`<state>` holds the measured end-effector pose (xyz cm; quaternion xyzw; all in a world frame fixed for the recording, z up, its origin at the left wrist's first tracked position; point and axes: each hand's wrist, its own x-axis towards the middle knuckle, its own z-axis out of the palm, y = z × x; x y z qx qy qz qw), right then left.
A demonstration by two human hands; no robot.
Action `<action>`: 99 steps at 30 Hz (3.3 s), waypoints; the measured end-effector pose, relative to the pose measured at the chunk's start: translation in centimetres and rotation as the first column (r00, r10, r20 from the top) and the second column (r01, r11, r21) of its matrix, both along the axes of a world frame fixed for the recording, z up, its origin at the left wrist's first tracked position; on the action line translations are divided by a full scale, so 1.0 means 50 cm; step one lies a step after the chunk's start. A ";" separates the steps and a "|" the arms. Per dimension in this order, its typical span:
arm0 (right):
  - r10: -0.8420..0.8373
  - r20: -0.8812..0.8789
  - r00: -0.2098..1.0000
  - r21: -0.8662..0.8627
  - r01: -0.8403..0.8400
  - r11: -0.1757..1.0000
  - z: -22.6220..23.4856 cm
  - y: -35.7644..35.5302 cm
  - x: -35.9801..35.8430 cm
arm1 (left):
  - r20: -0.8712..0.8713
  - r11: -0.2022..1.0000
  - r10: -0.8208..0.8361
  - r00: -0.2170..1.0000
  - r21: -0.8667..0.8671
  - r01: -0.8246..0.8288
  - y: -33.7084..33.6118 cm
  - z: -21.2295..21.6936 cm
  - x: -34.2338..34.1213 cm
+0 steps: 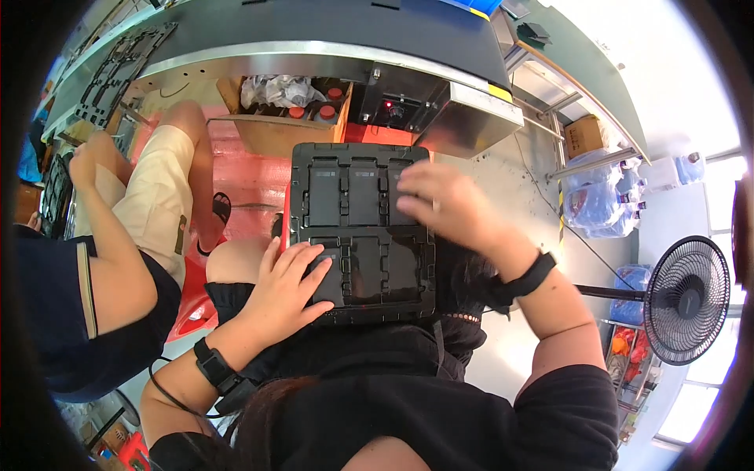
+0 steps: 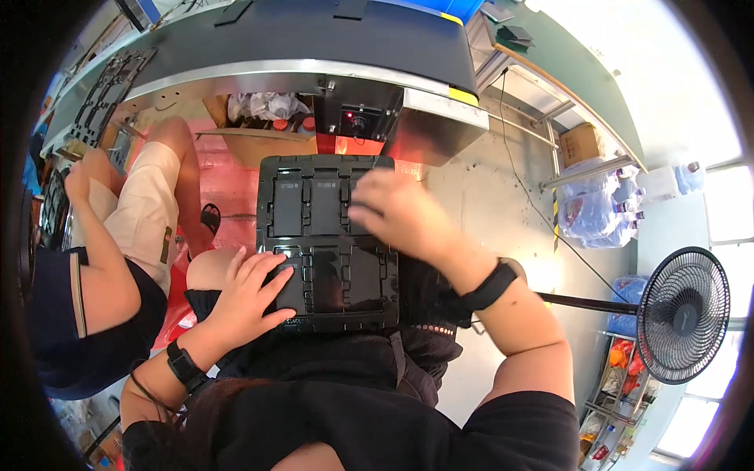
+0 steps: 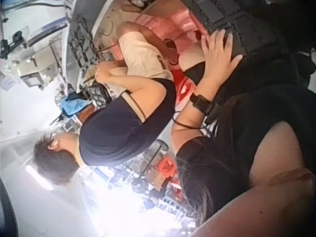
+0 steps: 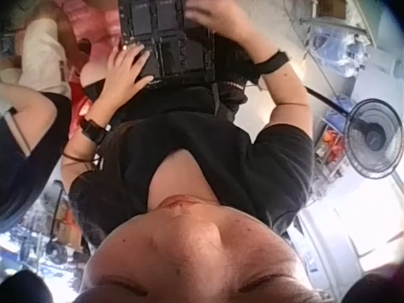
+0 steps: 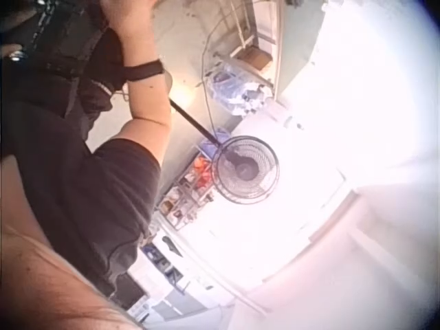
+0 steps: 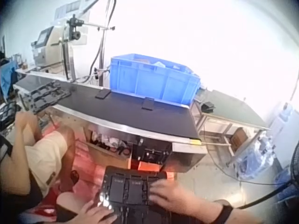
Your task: Placing small black plastic components into a larger assembly tray and placing the completed tray on a conveyor belt.
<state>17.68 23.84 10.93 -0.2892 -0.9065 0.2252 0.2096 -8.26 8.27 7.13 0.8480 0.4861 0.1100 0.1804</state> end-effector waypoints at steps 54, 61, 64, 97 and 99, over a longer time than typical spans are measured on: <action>-0.273 0.087 0.958 0.127 0.261 0.957 -0.115 -0.295 0.064 | 0.169 0.986 -0.057 0.984 0.164 0.029 0.076 0.054 0.082; -0.406 0.097 0.909 0.217 0.379 0.900 -0.126 -0.318 0.049 | 0.105 0.986 0.008 0.994 0.167 -0.025 0.016 -0.029 0.113; -0.365 0.104 0.925 0.184 0.343 0.921 -0.123 -0.320 0.050 | 0.063 0.989 0.038 0.997 0.140 -0.047 0.007 -0.051 0.117; -0.840 -0.323 0.436 -0.797 0.353 0.490 -0.169 -0.319 0.157 | 0.511 0.539 0.837 -0.197 -0.833 0.129 0.072 -0.047 0.007; -0.773 -0.317 0.550 -0.772 0.324 0.547 -0.198 -0.295 0.143 | 0.610 0.586 0.792 0.034 -0.742 -0.326 0.034 -0.102 -0.008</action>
